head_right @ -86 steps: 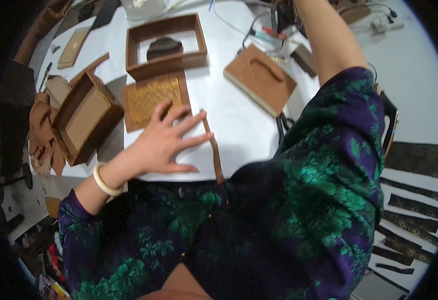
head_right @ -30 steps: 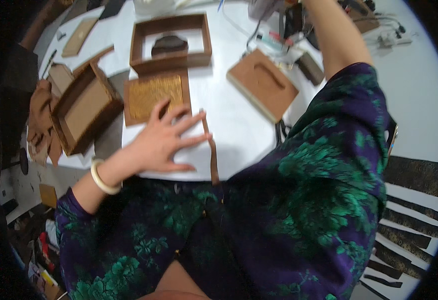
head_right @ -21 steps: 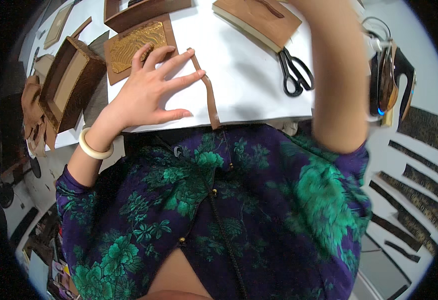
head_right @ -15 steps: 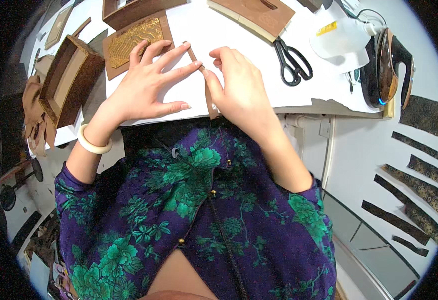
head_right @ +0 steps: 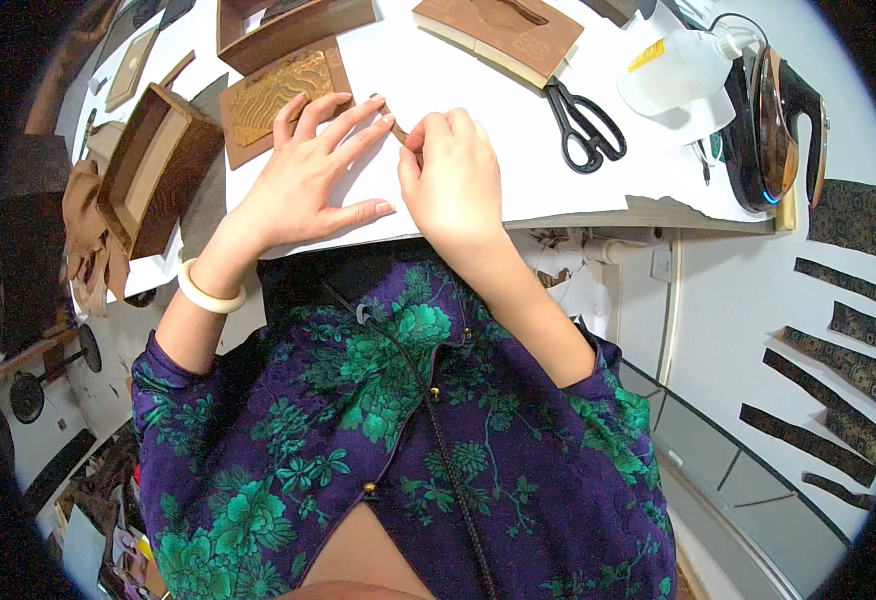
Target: The person uses a heated tool to emboss a pattern onto a thin leather strip. They repeatedly press the tool along the strip and then use scissors to trim the strip's edges.
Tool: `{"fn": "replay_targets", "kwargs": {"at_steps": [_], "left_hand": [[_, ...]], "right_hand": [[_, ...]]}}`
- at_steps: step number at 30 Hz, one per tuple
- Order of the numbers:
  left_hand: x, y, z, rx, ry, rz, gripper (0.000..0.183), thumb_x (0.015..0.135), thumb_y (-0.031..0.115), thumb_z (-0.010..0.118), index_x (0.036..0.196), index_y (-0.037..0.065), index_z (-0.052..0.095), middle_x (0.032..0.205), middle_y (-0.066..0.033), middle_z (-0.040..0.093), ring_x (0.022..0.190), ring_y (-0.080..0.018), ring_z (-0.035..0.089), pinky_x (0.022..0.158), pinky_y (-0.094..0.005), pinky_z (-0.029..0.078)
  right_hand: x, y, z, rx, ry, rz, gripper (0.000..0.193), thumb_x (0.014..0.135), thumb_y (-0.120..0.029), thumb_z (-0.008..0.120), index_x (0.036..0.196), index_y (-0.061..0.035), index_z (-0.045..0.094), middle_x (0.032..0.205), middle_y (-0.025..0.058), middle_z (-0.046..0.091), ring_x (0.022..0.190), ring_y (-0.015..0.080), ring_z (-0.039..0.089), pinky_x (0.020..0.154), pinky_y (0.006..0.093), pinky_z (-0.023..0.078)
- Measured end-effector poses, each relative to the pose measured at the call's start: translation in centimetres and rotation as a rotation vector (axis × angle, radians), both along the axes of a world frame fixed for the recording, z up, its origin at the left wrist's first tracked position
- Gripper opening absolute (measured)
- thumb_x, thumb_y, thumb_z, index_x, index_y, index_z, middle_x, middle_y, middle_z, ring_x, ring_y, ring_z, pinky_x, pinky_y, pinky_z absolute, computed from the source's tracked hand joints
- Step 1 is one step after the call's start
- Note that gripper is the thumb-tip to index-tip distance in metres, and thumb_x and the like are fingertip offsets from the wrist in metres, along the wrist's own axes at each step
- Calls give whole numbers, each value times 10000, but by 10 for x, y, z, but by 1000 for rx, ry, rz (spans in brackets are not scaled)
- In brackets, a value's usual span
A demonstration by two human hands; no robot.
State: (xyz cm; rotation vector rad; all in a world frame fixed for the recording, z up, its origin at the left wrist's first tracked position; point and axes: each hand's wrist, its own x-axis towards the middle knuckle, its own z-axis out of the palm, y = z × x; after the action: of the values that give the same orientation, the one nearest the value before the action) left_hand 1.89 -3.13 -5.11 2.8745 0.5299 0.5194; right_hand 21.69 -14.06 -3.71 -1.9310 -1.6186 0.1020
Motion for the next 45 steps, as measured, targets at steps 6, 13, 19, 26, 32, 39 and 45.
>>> {"fn": "replay_targets", "kwargs": {"at_steps": [6, 13, 19, 26, 32, 39, 45], "left_hand": [[5, 0, 9, 29, -43, -63, 955, 997, 733, 640, 1554, -41, 574, 1645, -204, 538, 1578, -403, 421, 1371, -597, 215], [6, 0, 3, -53, -37, -119, 961, 1003, 654, 698, 1566, -105, 522, 1631, -283, 528, 1593, -416, 442, 1373, -516, 298], [5, 0, 3, -111, -29, -120, 949, 1009, 629, 706, 1606, -75, 487, 1668, -269, 495, 1614, -412, 415, 1375, -530, 288], [3, 0, 4, -132, -30, -119, 926, 1012, 609, 713, 1621, -49, 482, 1664, -271, 496, 1610, -412, 422, 1373, -544, 287], [6, -1, 6, -108, -31, -118, 900, 1019, 614, 698, 1592, -56, 515, 1627, -283, 528, 1595, -411, 443, 1374, -553, 278], [2, 0, 4, -154, -2, -95, 899, 1009, 576, 731, 1648, -1, 474, 1684, -236, 483, 1622, -392, 414, 1376, -598, 255], [2, -3, 4, -143, -24, -82, 891, 1022, 625, 688, 1580, -52, 530, 1633, -280, 521, 1609, -400, 426, 1382, -577, 247]], "right_hand": [[-6, -2, 7, -23, 135, -25, 235, 973, -109, 775, 1119, 12, 637, 1059, 204, 675, 920, 390, 716, 814, 511, 578], [-8, -4, 25, -173, 369, -115, 433, 968, -188, 815, 1290, 46, 643, 961, 174, 755, 730, 302, 758, 746, 453, 599], [0, -5, 18, -221, 467, -128, 361, 914, -198, 842, 1184, 26, 756, 781, 105, 767, 692, 228, 747, 729, 401, 603], [5, -11, 32, -226, 417, -141, 207, 936, -183, 814, 1028, 2, 812, 838, 132, 798, 737, 226, 770, 737, 371, 607], [14, -17, 18, -93, 436, -85, 140, 954, -98, 797, 1050, 3, 814, 882, 145, 789, 783, 243, 776, 739, 366, 607], [7, -21, 15, 26, 283, -22, 127, 929, -44, 817, 1048, 1, 814, 842, 105, 734, 734, 220, 731, 697, 356, 599], [6, -3, 13, -30, 349, -33, 146, 915, -47, 832, 1039, 27, 808, 856, 109, 749, 702, 216, 721, 681, 355, 600]]}}
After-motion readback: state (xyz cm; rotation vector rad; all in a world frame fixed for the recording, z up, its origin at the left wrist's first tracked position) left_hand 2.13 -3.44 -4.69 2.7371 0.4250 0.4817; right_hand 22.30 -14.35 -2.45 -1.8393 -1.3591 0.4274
